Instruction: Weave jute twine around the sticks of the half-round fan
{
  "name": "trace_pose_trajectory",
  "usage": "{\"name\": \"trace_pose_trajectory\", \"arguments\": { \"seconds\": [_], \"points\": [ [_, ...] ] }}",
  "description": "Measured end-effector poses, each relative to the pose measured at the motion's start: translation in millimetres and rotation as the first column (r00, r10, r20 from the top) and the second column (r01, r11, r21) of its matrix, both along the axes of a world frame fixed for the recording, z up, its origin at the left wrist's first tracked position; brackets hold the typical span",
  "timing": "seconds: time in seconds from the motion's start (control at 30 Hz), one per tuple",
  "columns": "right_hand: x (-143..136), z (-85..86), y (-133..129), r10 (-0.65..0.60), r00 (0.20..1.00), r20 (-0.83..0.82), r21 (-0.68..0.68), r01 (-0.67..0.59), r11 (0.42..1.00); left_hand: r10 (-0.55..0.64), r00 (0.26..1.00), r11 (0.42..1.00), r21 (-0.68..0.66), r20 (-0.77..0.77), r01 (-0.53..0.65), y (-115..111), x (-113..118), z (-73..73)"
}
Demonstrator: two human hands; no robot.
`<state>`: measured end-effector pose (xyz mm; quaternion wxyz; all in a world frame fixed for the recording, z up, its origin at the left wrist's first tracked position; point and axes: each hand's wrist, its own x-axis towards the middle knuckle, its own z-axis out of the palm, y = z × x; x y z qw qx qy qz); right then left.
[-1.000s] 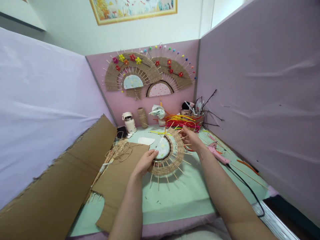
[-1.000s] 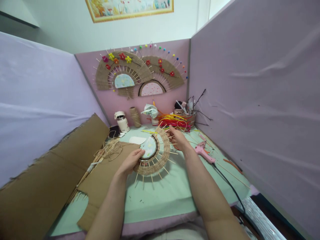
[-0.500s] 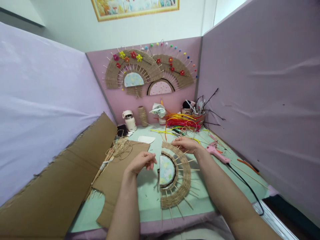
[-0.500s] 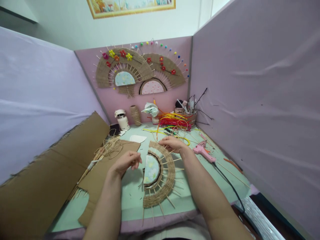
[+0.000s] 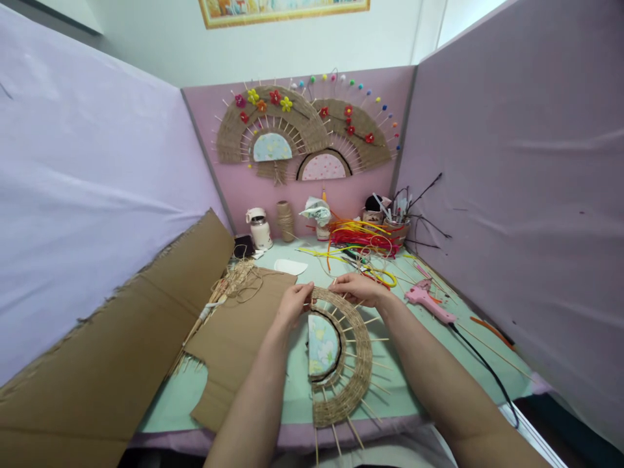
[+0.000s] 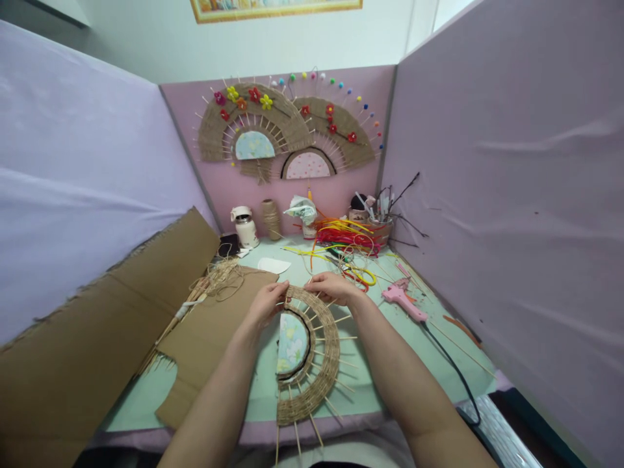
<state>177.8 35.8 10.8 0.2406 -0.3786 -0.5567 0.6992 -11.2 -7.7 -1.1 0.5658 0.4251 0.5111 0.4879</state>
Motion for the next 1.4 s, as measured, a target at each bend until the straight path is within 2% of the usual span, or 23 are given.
{"name": "trace_pose_trajectory", "arguments": {
  "seconds": [0.17,0.33,0.47,0.67,0.83,0.9,1.03,1.23,1.4],
  "points": [
    [0,-1.3,1,-0.03,1.0,-0.008,0.001,0.03,1.0,0.037,0.999,0.999,0.023,-0.013,-0.037,2,-1,-1.3],
    [3,-3.1,10,-0.223,0.968,-0.117,-0.003,0.224,0.975,0.039,0.999,0.998,0.041,-0.025,-0.038,2,1,-0.8],
    [0,-2.6,13,-0.306,0.928,-0.211,0.02,0.317,0.948,-0.01,0.999,0.999,0.041,-0.033,0.011,0,5,0.9],
    [-5,0.8,11,-0.347,0.868,-0.355,0.108,0.406,0.907,-0.033,0.998,0.999,0.028,-0.046,0.034,-3,9,3.4],
    [-1,-4.1,16,-0.357,0.881,-0.311,0.189,0.425,0.885,0.005,1.0,0.999,0.04,-0.01,-0.004,-3,8,3.7],
    [1,-6.6,19,-0.356,0.896,-0.266,0.202,0.413,0.888,0.024,1.0,0.998,0.05,0.012,-0.025,-2,7,4.1],
    [3,-8.7,19,-0.288,0.946,-0.151,0.178,0.313,0.933,0.083,0.995,0.993,0.076,0.056,-0.087,-1,7,4.6],
    [6,-6.3,9,-0.095,0.994,0.046,0.196,0.084,0.977,0.155,0.982,0.981,0.105,0.105,-0.166,1,7,1.7],
    [3,-4.9,6,-0.135,0.986,0.103,0.25,0.105,0.963,0.156,0.98,0.982,0.09,0.12,-0.167,-1,7,2.4]
  ]
}}
